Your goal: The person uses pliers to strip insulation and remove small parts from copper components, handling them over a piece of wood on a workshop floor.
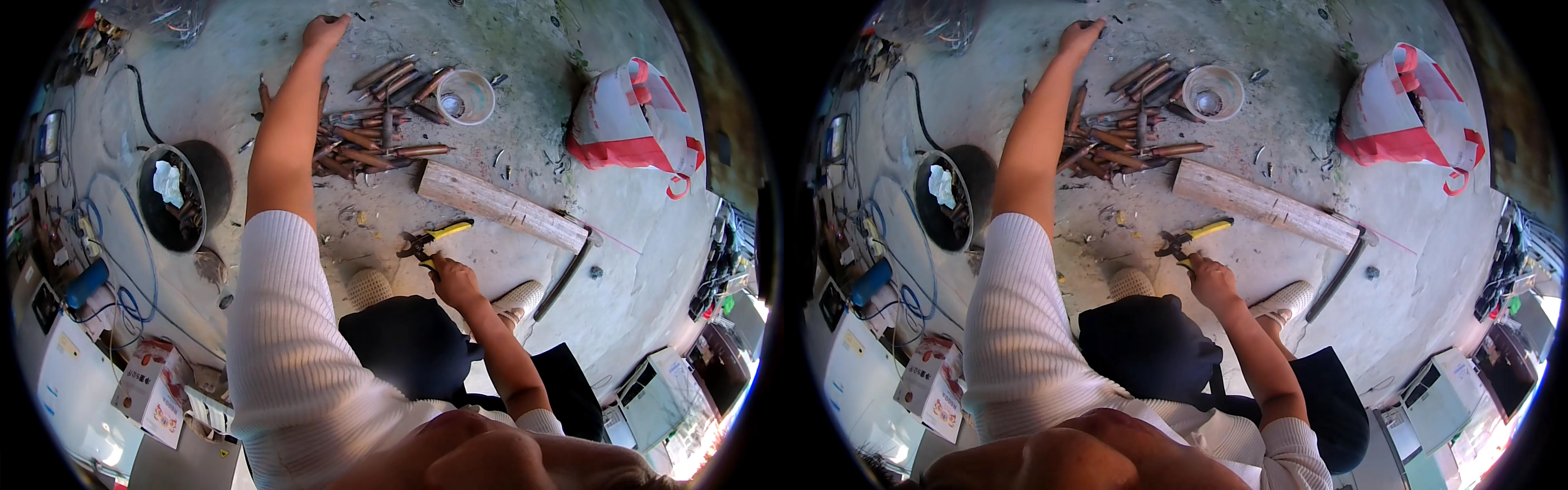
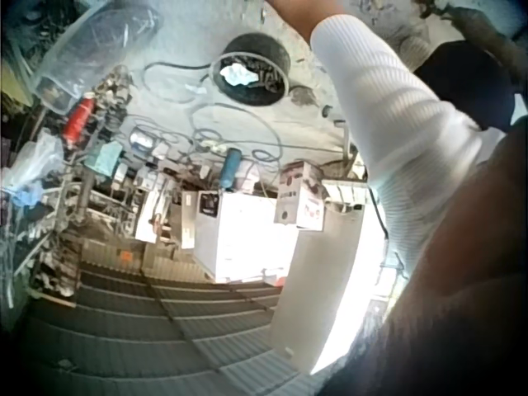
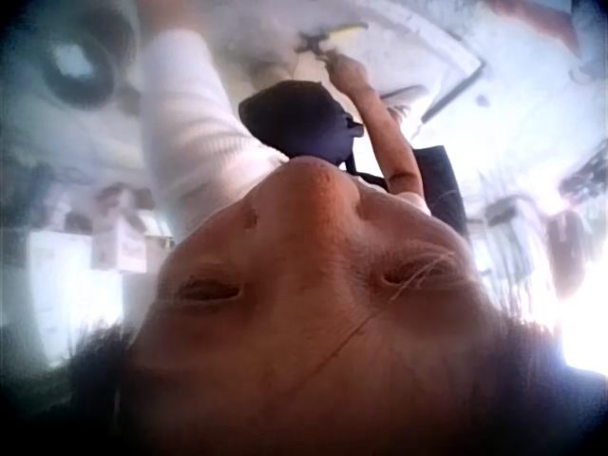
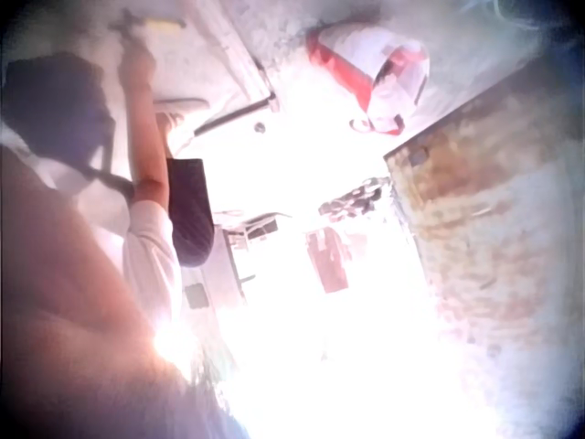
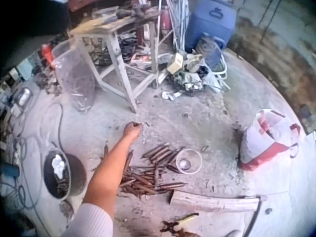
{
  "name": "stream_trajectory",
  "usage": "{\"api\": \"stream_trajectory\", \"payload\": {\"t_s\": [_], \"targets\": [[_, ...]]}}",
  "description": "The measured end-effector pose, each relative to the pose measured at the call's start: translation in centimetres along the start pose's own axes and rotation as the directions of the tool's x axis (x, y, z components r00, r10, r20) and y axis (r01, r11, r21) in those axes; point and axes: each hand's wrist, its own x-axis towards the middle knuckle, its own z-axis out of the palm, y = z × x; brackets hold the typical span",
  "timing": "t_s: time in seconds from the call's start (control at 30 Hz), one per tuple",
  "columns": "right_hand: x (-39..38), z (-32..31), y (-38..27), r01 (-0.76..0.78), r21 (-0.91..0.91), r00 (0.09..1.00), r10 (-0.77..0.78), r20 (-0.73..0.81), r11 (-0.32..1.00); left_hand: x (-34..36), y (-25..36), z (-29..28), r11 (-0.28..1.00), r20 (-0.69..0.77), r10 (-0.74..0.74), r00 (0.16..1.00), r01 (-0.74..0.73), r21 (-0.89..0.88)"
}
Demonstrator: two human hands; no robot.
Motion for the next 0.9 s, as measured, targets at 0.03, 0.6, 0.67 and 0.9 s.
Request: {"api": "stream_trajectory", "payload": {"t_s": [0.03, 0.6, 0.67, 0.9], "targets": [[0.0, 0.0, 0.0, -0.007, 0.006, 1.0, 0.007, 0.005, 1.0, -0.6, 1.2, 0.5, 0.956, -0.066, 0.105, 0.992, -0.083, 0.282], [0.0, 0.6, 0.4, -0.037, 0.038, 0.999, 0.037, -0.008, 0.999, 3.6, 1.0, 4.5, 0.998, -0.174, -0.063, 0.983, 0.065, 0.006], [0.0, 0.6, 0.4, -0.036, 0.028, 0.999, 0.037, -0.01, 0.999, 1.9, 2.3, 4.6, 0.915, -0.208, 0.153, 0.966, -0.059, 0.398], [0.1, 0.5, 0.6, -0.02, 0.043, 1.0, 0.019, 0.01, 0.999, 3.9, 0.1, 6.5, 0.965, -0.248, 0.06, 0.967, 0.008, 0.264]]}}
